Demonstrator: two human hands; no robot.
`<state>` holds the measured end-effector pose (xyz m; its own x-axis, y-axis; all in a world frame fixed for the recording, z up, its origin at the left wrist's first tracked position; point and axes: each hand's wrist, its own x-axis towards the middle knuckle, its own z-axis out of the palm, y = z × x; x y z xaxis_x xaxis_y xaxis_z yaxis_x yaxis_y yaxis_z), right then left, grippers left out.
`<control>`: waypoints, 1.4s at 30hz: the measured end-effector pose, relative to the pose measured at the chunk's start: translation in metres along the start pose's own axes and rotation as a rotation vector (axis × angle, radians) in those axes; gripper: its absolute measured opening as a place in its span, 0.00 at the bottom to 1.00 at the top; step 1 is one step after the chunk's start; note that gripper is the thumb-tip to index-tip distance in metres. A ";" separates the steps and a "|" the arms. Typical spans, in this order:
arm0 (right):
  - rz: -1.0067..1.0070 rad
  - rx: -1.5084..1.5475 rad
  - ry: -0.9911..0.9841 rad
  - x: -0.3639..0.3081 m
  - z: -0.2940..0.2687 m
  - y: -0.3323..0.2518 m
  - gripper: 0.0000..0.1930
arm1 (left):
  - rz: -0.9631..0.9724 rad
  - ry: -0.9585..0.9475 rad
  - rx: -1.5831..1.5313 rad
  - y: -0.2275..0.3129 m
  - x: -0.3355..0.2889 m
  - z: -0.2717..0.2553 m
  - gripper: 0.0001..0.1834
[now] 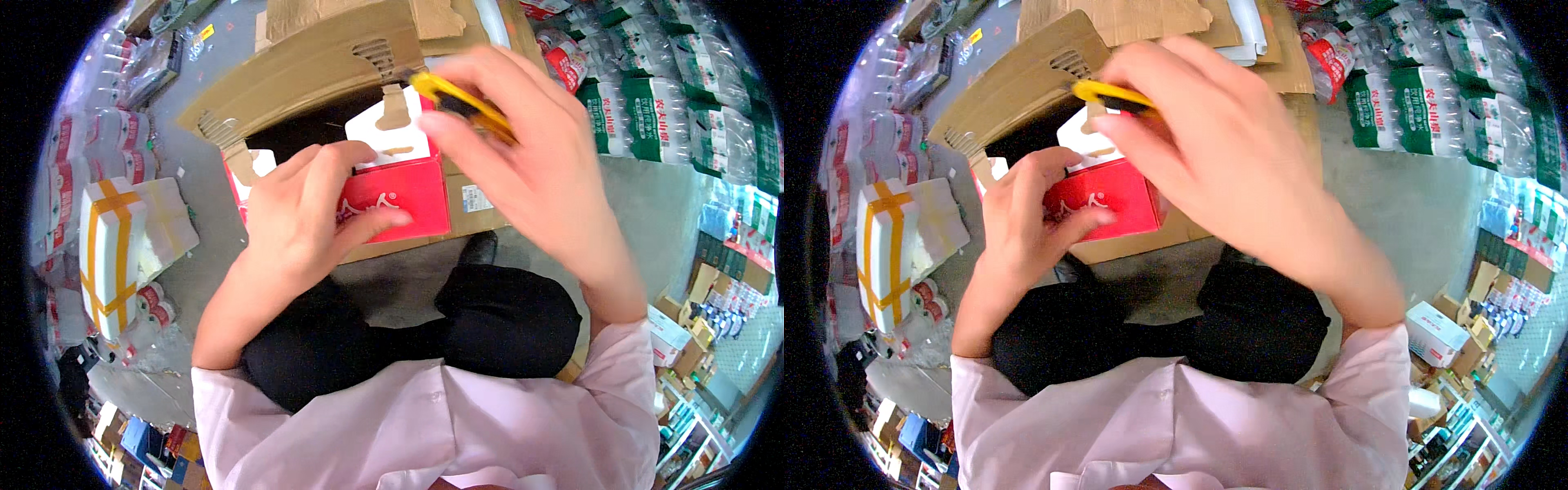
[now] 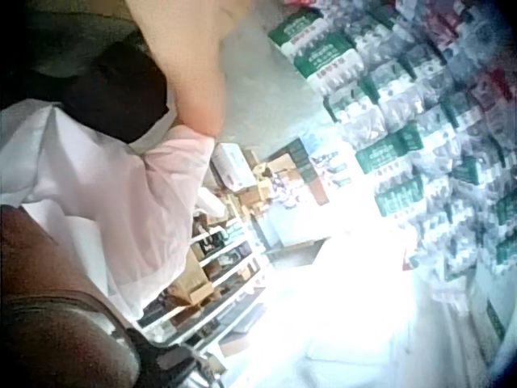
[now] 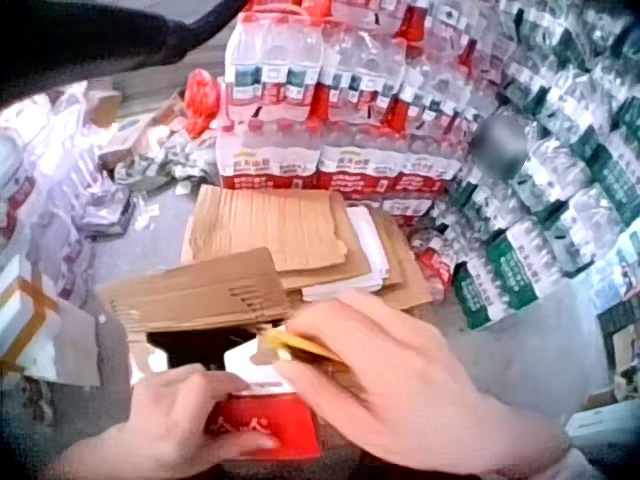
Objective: The person breaks down cardboard boxes by cutting through packing tape with a utility knife and flattening the cardboard into a stack.
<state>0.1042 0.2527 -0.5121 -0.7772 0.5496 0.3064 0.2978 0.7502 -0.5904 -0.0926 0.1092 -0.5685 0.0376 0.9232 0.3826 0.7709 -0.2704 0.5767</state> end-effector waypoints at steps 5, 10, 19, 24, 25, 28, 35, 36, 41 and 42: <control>0.074 -0.032 -0.024 0.030 0.028 0.004 0.23 | -0.006 0.034 0.224 0.005 0.003 -0.003 0.35; 0.124 0.261 -0.177 0.037 0.048 0.022 0.26 | -0.077 -0.048 0.417 -0.001 -0.001 -0.006 0.29; 0.261 0.012 -0.086 0.039 0.082 0.040 0.23 | 0.084 0.176 0.505 -0.033 -0.007 0.004 0.26; 0.341 0.209 -0.064 0.023 0.113 0.078 0.21 | 0.213 0.210 0.580 -0.048 -0.007 0.012 0.30; 0.333 0.217 -0.052 0.025 0.115 0.079 0.21 | 0.206 0.204 0.603 -0.049 -0.010 0.008 0.30; 0.373 0.259 -0.100 0.033 0.116 0.082 0.24 | 0.336 0.244 0.664 -0.049 -0.014 -0.010 0.28; 0.546 0.577 -0.305 -0.014 0.183 0.111 0.22 | 0.382 0.225 0.496 -0.045 -0.011 0.007 0.24; 0.526 0.606 -0.228 -0.013 0.178 0.115 0.21 | 0.368 0.214 0.478 -0.051 -0.020 0.008 0.22; 0.566 0.737 -0.157 0.001 0.154 0.127 0.15 | 0.371 0.191 0.434 -0.056 -0.042 0.011 0.14; 0.571 0.746 -0.118 -0.002 0.154 0.128 0.15 | 0.390 0.152 0.415 -0.054 -0.044 0.011 0.13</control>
<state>0.0579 0.2908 -0.7029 -0.6864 0.6900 -0.2297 0.2508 -0.0718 -0.9654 -0.1290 0.0865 -0.6242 0.3003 0.7192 0.6265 0.9040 -0.4241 0.0535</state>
